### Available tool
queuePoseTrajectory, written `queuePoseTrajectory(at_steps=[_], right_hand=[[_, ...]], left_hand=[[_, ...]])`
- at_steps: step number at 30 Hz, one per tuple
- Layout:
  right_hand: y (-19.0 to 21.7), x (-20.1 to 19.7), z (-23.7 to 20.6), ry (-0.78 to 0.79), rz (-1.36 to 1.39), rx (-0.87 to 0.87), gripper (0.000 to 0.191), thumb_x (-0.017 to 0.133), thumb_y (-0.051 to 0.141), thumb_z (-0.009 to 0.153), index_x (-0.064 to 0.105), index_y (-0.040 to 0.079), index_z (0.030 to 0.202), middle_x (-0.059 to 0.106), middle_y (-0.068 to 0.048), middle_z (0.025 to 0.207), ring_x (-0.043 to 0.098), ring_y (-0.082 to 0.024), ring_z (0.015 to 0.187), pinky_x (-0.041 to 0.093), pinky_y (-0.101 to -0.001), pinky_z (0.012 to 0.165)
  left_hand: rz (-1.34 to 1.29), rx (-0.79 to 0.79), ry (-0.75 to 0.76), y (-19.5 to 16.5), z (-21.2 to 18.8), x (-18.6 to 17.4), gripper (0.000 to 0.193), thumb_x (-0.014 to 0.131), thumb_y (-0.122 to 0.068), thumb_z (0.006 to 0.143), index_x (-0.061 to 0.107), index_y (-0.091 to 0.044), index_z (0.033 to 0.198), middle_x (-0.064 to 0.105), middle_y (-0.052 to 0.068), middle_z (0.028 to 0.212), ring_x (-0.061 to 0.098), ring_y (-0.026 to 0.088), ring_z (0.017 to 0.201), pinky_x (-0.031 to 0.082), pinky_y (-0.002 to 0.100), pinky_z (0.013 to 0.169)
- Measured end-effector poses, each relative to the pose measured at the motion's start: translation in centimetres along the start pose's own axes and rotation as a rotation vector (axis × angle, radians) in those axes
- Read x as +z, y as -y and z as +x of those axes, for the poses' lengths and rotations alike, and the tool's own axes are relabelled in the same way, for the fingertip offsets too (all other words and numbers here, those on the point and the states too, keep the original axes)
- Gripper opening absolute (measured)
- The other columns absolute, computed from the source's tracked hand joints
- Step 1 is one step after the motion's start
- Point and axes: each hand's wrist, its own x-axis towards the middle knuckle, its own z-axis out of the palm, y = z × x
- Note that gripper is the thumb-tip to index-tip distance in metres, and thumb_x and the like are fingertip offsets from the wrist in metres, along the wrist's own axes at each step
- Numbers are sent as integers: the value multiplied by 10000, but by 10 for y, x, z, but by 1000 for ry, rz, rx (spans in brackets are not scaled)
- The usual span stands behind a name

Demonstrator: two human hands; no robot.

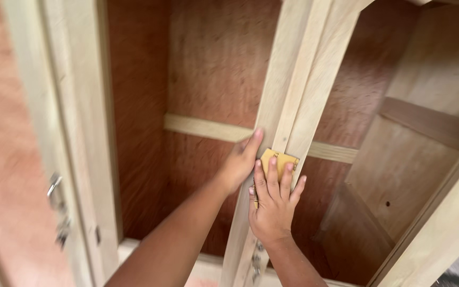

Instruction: The person sands a wooden cabinet using a sanding sponge and a small sanding block, working over the top edge, door frames, panels, and side edges. They steady the cabinet with one hand while rubbing the abrasive over different surfaces, moving around the piece to cover the front and sides.

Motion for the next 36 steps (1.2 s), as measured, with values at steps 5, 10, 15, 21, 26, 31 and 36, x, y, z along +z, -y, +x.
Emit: queuePoseTrajectory(at_steps=[5,10,15,21,26,31,36], right_hand=[[-16,-29,116,-170,-25,-20,588,483,219,1086,346,115,1648,203,-141,1739,89,-387,1621,18,-673,1282],[-21,-63,212,-161,-182,84,547,447,248,1178,291,181,1699,175,-84,1775,95,-331,1655,42,-636,1329],[7,-40,148,-206,-156,98,605,454,195,1134,223,106,1686,143,-160,1754,88,-395,1639,86,-628,1328],[41,18,-26,-10,-209,205,683,503,242,991,292,30,1605,214,-231,1683,130,-492,1563,76,-685,1230],[75,50,-122,203,-240,211,651,513,307,996,345,-2,1544,279,-213,1634,158,-511,1519,89,-655,1193],[86,53,-100,56,-191,200,618,513,219,1010,374,-108,1515,294,-346,1616,196,-567,1504,135,-679,1216],[54,32,17,-108,-254,215,614,548,196,1034,354,-87,1543,254,-312,1654,193,-562,1540,121,-661,1266]], left_hand=[[128,-82,192,11,2,-24,817,453,-675,944,664,20,1317,724,161,1284,643,224,1215,462,337,1065],[175,-128,260,4,14,-37,865,383,-704,949,604,1,1399,622,159,1429,538,221,1350,377,372,1137],[-284,-252,300,4,9,-26,876,370,-703,938,508,-27,1477,539,130,1533,500,220,1400,360,365,1164],[-410,-382,239,26,-17,-25,867,392,-676,942,487,-2,1480,556,132,1505,519,228,1376,386,372,1145],[-267,-359,142,60,-38,-42,797,345,-632,1004,557,18,1415,634,148,1412,576,235,1332,411,379,1136],[-198,-375,145,98,-69,-86,769,261,-612,990,683,-52,1307,755,113,1252,679,254,1223,483,401,1062],[1122,-329,441,117,-102,-136,715,243,-595,1015,774,-118,1055,755,116,1102,693,280,1110,489,467,1022]])
